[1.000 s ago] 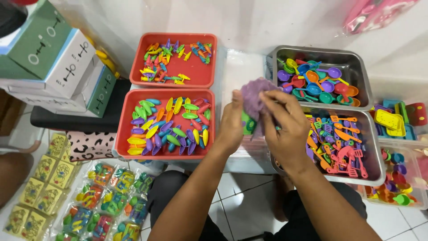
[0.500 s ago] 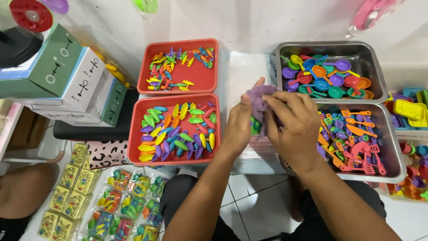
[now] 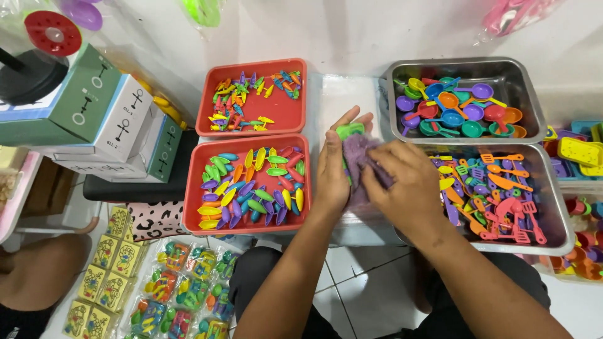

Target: Cleaning small plastic toy utensils and boats with a cloth and packing them into individual plastic bags.

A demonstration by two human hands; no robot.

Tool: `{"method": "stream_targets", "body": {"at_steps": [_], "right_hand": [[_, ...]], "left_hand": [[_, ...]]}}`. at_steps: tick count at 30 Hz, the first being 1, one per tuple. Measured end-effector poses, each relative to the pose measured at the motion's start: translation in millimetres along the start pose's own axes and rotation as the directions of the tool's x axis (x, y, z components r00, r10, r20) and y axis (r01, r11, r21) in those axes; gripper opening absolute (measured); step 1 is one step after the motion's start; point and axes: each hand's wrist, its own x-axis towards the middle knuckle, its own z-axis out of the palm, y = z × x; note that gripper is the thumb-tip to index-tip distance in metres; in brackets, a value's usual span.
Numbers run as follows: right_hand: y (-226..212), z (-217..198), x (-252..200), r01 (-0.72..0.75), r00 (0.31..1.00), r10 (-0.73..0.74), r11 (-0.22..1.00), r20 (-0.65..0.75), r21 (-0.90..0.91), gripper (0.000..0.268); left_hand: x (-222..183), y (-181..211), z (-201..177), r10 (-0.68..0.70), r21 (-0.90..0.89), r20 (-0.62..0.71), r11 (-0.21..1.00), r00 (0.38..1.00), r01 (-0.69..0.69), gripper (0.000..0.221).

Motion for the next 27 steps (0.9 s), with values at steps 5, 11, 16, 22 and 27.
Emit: {"method": "stream_targets", "body": {"at_steps": [5,11,16,22,27], "right_hand": [[-13.9,3.5,-0.2,-0.003,0.999,0.008,0.994,-0.042,0.107,0.014],[-14.1,10.3,-0.9,0.109,0.993,-0.097,0.977,-0.073,0.185,0.008],[-13.5,14.5,-1.1,0.207,0.977,-0.192,0.96,-0.092,0.187,0.007],[-9.0,10.1,1.7,0.156,0.983,-0.145,0.982,-0.108,0.104,0.011],[-15.8,8.5,-1.6,0.027,0.993,-0.007,0.985,-0.114,0.172,0.015]], "left_hand": [[-1.4,-1.9,3.7,-0.016,-0.113,0.014,0.993,1.0,0.017,0.067],[4.8,9.3,-4.0,-0.031,-0.327,-0.018,0.945,0.999,0.023,0.073],[8.7,21.1,-11.6,-0.006,-0.456,-0.135,0.888,0.991,-0.057,0.069],[7.4,17.7,-8.7,0.004,-0.486,-0.079,0.873,0.997,-0.042,0.067],[5.2,11.1,-4.7,0.098,-0.404,-0.015,0.91,0.995,-0.096,0.069]]}}
